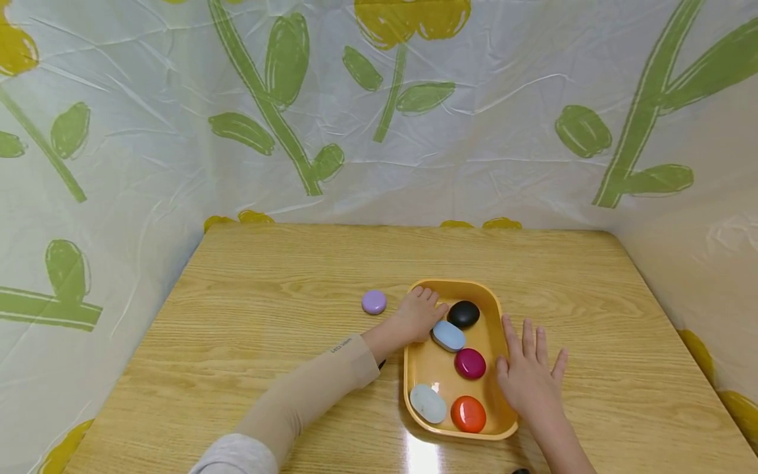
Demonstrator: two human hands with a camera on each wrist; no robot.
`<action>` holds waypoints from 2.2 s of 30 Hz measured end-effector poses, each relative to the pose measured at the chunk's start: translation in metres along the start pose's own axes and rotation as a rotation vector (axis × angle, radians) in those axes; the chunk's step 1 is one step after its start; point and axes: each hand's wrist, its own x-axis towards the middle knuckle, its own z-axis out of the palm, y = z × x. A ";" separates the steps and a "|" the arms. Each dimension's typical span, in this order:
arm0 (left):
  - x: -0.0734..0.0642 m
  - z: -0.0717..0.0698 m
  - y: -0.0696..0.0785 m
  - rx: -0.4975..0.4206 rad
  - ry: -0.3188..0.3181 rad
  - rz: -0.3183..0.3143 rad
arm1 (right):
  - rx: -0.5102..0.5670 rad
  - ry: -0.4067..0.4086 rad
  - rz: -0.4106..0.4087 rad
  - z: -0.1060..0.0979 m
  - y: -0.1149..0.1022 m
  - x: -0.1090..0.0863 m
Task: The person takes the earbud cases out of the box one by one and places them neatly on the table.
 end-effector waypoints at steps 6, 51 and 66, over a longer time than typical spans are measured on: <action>-0.001 0.001 -0.002 -0.064 0.072 0.017 | 0.005 0.008 -0.002 0.001 0.000 0.000; -0.062 0.061 -0.108 -0.415 0.130 -0.278 | -0.043 0.027 0.009 0.006 -0.001 0.002; -0.065 0.083 -0.116 -0.423 -0.045 -0.308 | -0.036 0.022 0.005 0.006 0.000 0.002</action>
